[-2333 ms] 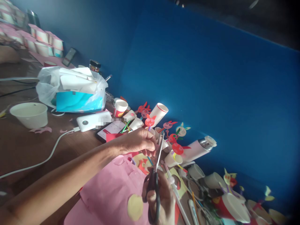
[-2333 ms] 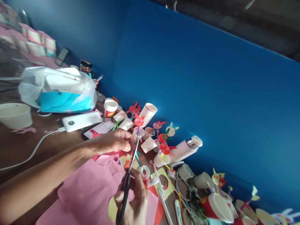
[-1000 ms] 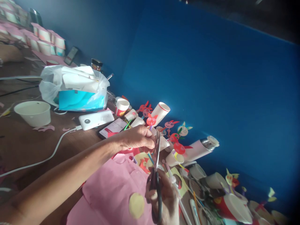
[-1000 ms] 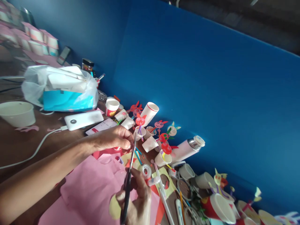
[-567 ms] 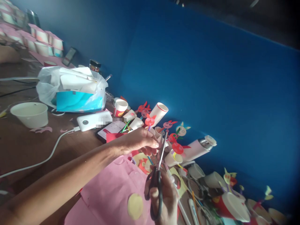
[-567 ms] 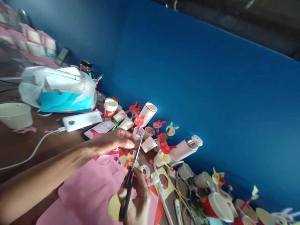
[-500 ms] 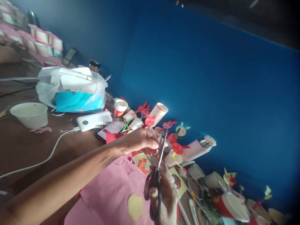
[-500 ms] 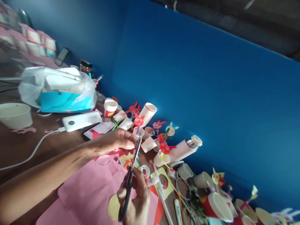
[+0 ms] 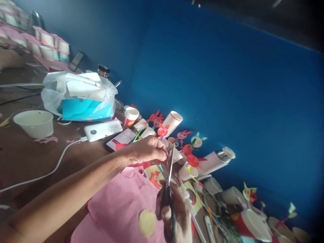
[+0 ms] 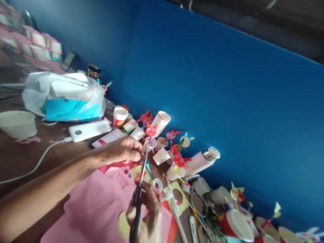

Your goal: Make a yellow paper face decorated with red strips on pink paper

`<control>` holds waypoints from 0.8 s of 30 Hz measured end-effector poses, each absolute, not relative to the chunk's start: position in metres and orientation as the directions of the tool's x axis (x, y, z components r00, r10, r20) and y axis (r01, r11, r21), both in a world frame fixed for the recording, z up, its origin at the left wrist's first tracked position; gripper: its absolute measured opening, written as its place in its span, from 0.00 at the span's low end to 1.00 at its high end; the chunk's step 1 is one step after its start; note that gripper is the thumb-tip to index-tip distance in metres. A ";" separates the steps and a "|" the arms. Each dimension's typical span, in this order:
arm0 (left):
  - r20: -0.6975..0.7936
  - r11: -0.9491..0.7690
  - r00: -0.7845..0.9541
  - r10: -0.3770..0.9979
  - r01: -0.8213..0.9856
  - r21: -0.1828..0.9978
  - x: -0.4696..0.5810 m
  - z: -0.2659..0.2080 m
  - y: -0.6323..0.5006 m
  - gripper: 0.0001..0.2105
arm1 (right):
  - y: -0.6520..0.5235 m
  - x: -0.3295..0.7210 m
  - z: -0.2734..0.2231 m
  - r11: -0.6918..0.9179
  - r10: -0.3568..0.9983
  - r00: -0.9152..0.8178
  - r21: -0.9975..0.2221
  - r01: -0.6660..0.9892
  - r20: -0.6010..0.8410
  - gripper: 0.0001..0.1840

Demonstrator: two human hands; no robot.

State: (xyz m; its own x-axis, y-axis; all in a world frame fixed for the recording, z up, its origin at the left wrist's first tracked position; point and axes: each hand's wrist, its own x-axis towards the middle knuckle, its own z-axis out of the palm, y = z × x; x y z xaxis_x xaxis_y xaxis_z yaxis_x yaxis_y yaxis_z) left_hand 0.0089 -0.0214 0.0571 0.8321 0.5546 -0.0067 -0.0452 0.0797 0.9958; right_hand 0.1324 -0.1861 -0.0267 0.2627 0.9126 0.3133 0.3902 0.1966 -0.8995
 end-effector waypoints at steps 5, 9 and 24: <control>-0.017 0.067 0.839 0.544 -0.023 0.997 0.009 0.055 -0.018 0.07 | -0.187 0.131 -0.028 0.196 0.900 0.293 -0.899 0.390 0.323 0.33; -0.016 0.062 0.836 0.548 -0.022 0.998 0.009 0.055 -0.018 0.08 | -0.187 0.131 -0.031 0.189 0.902 0.300 -0.909 0.371 0.310 0.34; -0.053 0.063 0.829 0.557 0.021 0.998 0.005 0.063 -0.019 0.03 | -0.188 0.137 -0.034 0.094 0.919 0.327 -0.929 0.358 0.219 0.36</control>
